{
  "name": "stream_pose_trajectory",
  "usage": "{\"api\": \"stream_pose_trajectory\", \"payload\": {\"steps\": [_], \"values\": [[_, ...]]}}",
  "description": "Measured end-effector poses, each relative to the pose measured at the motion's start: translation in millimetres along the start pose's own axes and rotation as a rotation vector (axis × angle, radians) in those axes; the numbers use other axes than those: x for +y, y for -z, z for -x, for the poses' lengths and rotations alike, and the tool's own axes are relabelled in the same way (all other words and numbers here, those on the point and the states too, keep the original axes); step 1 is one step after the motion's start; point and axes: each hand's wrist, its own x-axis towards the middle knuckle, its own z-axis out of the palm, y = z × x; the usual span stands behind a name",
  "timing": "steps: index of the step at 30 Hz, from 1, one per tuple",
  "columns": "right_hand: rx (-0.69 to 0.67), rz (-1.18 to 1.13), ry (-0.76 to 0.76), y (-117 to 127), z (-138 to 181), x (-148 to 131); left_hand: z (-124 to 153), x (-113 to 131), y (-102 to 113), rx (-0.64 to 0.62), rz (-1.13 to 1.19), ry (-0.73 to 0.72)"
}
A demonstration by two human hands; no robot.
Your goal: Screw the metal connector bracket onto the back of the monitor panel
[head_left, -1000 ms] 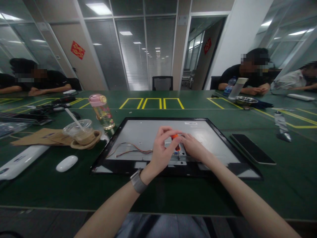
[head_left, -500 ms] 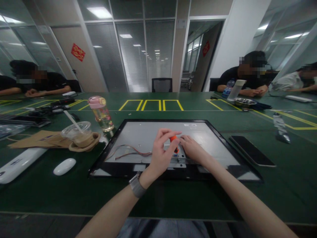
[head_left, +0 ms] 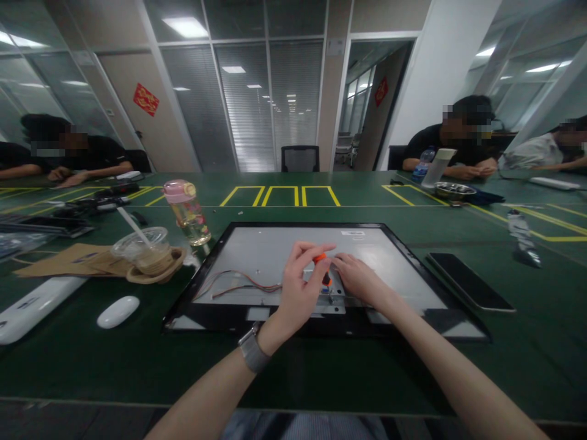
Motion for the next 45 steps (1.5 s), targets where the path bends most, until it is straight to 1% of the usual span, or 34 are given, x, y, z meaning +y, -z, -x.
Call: {"api": "stream_pose_trajectory", "payload": {"steps": [8,10,13,15,19,25,27,31,34,40,45], "values": [[-0.025,-0.039,-0.022,8.6,4.4,-5.5,-4.1,0.4,4.1,-0.034,0.088,0.097],[-0.034,-0.033,-0.024,9.1,4.0,-5.7,-3.2,-0.9,3.8,-0.019,0.044,0.077],[-0.046,-0.022,-0.02,8.6,3.1,-5.4,-2.2,-0.5,3.0,0.037,-0.053,0.016],[-0.046,-0.023,-0.017,8.3,2.8,-5.0,-2.3,1.2,2.8,0.047,-0.078,-0.004],[-0.045,-0.025,-0.015,7.4,3.1,-4.2,-3.1,3.6,3.1,0.01,-0.03,0.003],[-0.042,-0.017,-0.011,4.8,1.6,-2.9,-1.2,2.3,2.0,-0.027,0.083,0.06],[-0.043,-0.007,-0.01,4.5,1.1,-2.6,-0.8,1.3,1.9,-0.029,0.062,0.055],[-0.043,0.005,-0.007,4.1,1.1,-1.9,-1.7,-1.1,2.8,0.01,-0.032,0.02],[-0.036,0.008,-0.004,3.0,1.4,-1.5,-2.4,-1.5,3.5,0.02,-0.047,0.015],[-0.026,0.0,-0.001,2.0,1.4,-1.4,0.3,0.0,2.6,-0.023,0.041,0.077],[-0.027,-0.007,0.007,1.4,0.7,-0.2,0.4,0.7,2.5,-0.075,0.09,0.053]]}}
